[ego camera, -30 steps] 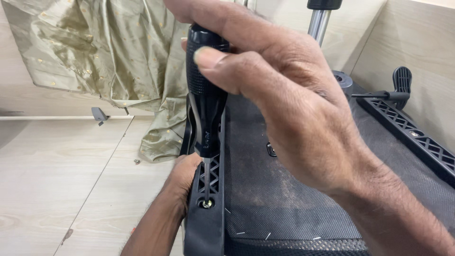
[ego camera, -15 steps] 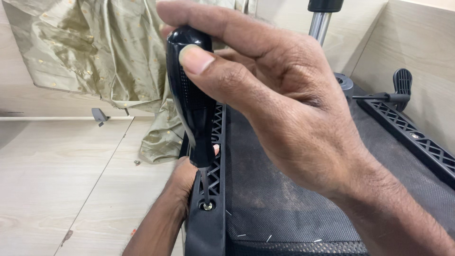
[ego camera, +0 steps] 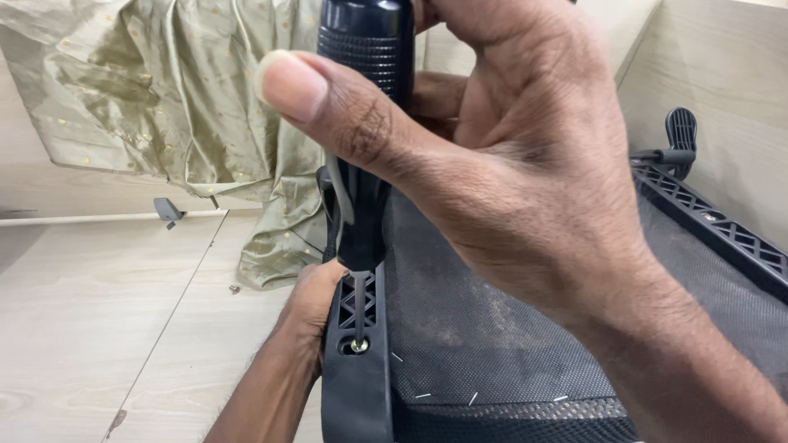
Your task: The person uses a screwdriver to tighten screws into a black plastic frame attached to an office chair base. They repeatedly insert and turn the screwdriver to secure the frame to the chair base.
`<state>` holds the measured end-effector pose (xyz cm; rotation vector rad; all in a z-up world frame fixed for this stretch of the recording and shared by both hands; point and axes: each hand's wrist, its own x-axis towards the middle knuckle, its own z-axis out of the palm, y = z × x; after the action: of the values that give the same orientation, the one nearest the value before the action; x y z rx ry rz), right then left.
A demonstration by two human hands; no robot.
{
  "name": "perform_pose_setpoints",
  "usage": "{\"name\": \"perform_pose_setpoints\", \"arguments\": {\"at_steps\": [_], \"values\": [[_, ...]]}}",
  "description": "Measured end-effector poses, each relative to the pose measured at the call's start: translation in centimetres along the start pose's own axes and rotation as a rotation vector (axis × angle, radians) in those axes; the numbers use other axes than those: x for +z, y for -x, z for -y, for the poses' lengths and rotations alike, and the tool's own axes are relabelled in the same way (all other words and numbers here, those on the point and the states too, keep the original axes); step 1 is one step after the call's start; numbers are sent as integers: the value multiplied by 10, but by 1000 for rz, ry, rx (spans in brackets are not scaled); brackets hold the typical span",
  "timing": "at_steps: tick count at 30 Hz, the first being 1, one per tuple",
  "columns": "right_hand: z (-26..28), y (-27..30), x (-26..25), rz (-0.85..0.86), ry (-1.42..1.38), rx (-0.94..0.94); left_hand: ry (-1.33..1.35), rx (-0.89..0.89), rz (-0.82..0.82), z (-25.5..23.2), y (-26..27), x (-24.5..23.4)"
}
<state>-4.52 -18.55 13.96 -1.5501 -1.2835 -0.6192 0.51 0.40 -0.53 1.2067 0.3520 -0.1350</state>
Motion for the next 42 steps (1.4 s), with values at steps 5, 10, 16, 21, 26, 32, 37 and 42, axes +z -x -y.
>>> {"name": "perform_pose_setpoints", "arguments": {"at_steps": [5, 10, 16, 21, 26, 32, 37, 42], "values": [[4, -2, 1, 56, -143, 14, 15, -1, 6, 0, 2, 2], [12, -10, 0, 33, -75, 75, -105, 28, -26, 1, 3, 0], [11, -14, 11, -63, 122, 90, -48, 35, -47, 2, 0, -1], [14, -19, 10, -64, 108, 142, 29, 19, 56, 3, 2, -2], [16, -20, 16, -80, 156, 214, -6, 20, -4, 1, 0, -5], [16, -15, 15, -25, -120, 138, -113, -31, -54, -4, 4, -4], [14, -12, 14, -51, 177, 68, -22, -26, -19, -5, 3, -6], [15, -9, 14, 34, 85, 8, -29, -11, 6, 0, -4, -11]]}}
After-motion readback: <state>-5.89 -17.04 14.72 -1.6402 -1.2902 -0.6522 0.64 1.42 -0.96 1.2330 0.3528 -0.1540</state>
